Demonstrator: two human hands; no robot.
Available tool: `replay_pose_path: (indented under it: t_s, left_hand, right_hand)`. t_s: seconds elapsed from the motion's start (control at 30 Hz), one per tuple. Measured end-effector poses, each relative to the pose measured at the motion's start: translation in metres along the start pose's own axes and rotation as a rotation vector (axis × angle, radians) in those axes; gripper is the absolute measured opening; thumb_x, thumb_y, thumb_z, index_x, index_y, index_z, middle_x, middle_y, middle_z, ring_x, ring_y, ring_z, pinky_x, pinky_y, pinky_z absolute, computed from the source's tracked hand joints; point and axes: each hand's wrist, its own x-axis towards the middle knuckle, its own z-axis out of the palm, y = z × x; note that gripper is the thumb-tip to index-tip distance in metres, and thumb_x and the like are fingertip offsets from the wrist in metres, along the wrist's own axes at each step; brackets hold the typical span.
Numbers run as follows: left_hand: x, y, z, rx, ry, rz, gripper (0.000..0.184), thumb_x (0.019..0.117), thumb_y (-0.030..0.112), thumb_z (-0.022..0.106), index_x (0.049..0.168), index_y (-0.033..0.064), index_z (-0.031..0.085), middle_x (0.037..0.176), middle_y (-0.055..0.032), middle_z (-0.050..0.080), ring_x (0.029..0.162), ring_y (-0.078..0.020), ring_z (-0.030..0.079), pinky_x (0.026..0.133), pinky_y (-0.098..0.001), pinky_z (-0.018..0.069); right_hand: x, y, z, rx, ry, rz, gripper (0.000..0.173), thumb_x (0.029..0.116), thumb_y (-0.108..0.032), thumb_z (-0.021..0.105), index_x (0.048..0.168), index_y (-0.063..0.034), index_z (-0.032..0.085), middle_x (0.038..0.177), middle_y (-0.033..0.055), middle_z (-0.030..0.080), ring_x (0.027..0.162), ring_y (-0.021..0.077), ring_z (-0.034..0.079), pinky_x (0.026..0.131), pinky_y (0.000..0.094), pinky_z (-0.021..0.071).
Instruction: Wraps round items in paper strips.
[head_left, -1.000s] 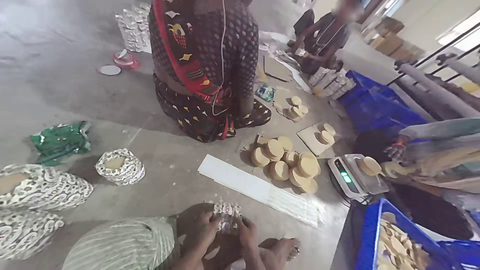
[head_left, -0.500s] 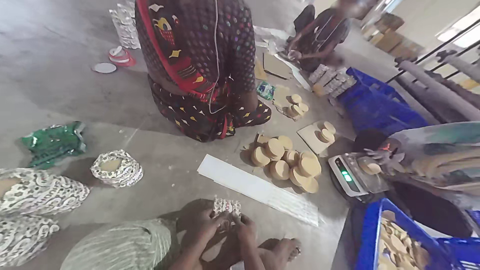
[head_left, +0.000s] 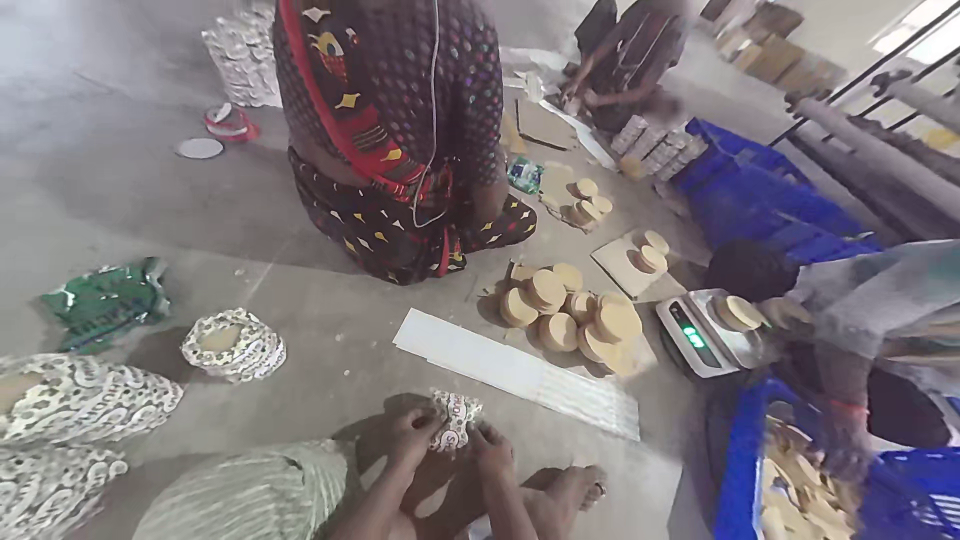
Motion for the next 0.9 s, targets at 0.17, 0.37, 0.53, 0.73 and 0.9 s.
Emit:
replay_pose_path:
  t_s: [0.17,0.37,0.53,0.73,0.9]
  left_hand:
    - [-0.017,0.015,0.004,0.318,0.051,0.232,0.027,0.0963,0.016,0.071,0.111,-0.0056,0.074,0.126,-0.025,0.066,0.121,-0.0359,0.061,0.109,-0.0489,0.0452]
    - [-0.017,0.071,0.022,1.233,-0.243,0.192,0.051,0.0918,0.036,0.073,0.132,0.0052,0.065,0.137,-0.0175,0.063,0.133,-0.0364,0.056,0.112,-0.0564,0.0428]
    - [-0.027,0.098,0.048,1.426,-0.319,0.074,0.048,0.0932,0.024,0.072,0.126,-0.0083,0.062,0.135,-0.0277,0.06,0.129,-0.0429,0.057,0.105,-0.0605,0.0461]
    - [-0.039,0.053,0.032,0.073,0.078,0.075,0.039,0.094,0.016,0.074,0.12,-0.0097,0.061,0.109,-0.0232,0.066,0.096,-0.0279,0.065,0.087,-0.0437,0.0553]
    - [-0.117,0.059,0.084,-0.429,0.234,0.287,0.018,0.0973,0.008,0.068,0.105,-0.0075,0.062,0.093,-0.0118,0.066,0.085,-0.0138,0.064,0.082,-0.032,0.0551]
  right_hand:
    - [-0.01,0.008,0.015,0.019,0.098,-0.077,0.017,0.0989,-0.011,0.067,0.102,0.005,0.07,0.084,0.0099,0.068,0.071,0.0117,0.061,0.071,0.0304,0.0526]
    - [-0.026,0.029,0.02,-0.172,0.099,-0.286,0.023,0.0981,-0.007,0.066,0.118,0.0029,0.073,0.115,0.02,0.073,0.108,0.0269,0.07,0.101,0.0428,0.0519]
    - [-0.033,0.032,0.012,-0.111,0.067,-0.296,0.029,0.101,-0.007,0.06,0.128,0.0019,0.067,0.127,0.023,0.067,0.114,0.032,0.066,0.103,0.0443,0.0509]
    - [-0.071,0.019,0.012,0.459,0.143,-0.125,0.063,0.0985,-0.018,0.069,0.147,0.0097,0.04,0.131,0.0292,0.059,0.113,0.0332,0.062,0.095,0.047,0.053]
    - [-0.075,-0.023,-0.004,0.774,0.158,-0.288,0.031,0.0949,-0.004,0.069,0.121,0.0115,0.061,0.107,0.0194,0.068,0.094,0.019,0.067,0.088,0.035,0.0569]
